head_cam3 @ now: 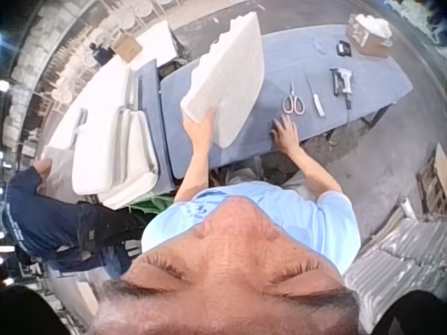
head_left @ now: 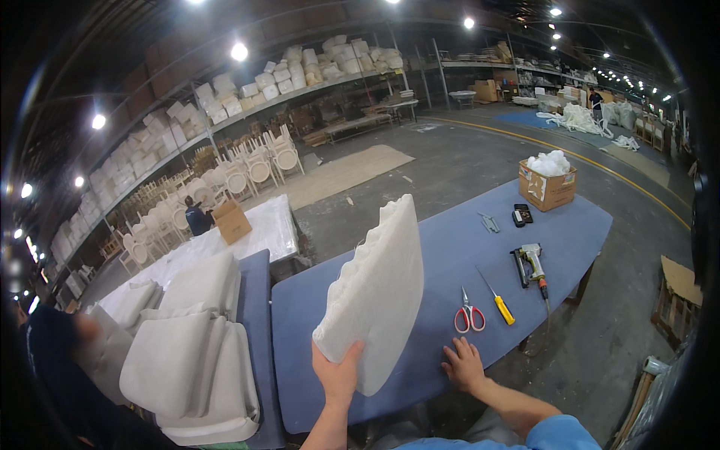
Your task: The person staples the edge of a white cushion, then uses a screwdriver and scissors to trim excess fabric along the seam. The person stacks the finished cushion with others and repeats the trimming process on a second cushion.
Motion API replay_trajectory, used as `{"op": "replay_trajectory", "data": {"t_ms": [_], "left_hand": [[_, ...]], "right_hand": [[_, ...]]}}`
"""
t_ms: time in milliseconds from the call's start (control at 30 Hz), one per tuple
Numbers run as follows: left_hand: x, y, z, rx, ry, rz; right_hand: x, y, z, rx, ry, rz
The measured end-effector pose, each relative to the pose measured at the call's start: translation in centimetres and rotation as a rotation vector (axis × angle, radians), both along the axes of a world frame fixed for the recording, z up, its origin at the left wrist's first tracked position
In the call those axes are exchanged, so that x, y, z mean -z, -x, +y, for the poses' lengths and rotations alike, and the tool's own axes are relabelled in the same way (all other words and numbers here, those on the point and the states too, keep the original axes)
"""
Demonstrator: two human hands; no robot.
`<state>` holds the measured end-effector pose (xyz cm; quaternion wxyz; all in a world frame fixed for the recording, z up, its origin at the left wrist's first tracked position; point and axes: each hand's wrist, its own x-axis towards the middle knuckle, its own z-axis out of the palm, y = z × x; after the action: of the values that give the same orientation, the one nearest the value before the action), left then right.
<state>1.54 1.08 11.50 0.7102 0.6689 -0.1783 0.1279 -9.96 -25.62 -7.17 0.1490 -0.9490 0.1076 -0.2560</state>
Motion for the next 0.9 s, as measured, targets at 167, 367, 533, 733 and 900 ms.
{"op": "replay_trajectory", "data": {"t_ms": [167,367,533,733,900], "left_hand": [[3.1,0.3,-0.9,0.044,-0.013,0.045],[-0.6,-0.6,0.1,0.240,-0.022,0.087],[0.0,-6.7,8.3,0.349,-0.500,0.393],[-1.4,-9.6,6.3,0.241,-0.147,0.450],[-2.4,-11.8,7.1,0.203,-0.411,0.407]], "right_hand": [[0.8,0.3,-0.7,0.010,-0.001,-0.029],[-0.5,-0.2,-3.1,-0.053,-0.358,-0.056],[-4.2,-4.6,-9.6,0.168,-0.676,-0.261],[-13.6,-9.1,-13.3,-0.282,-1.293,-0.544],[-18.8,-13.6,-13.2,-0.487,-1.605,-0.500]]}}
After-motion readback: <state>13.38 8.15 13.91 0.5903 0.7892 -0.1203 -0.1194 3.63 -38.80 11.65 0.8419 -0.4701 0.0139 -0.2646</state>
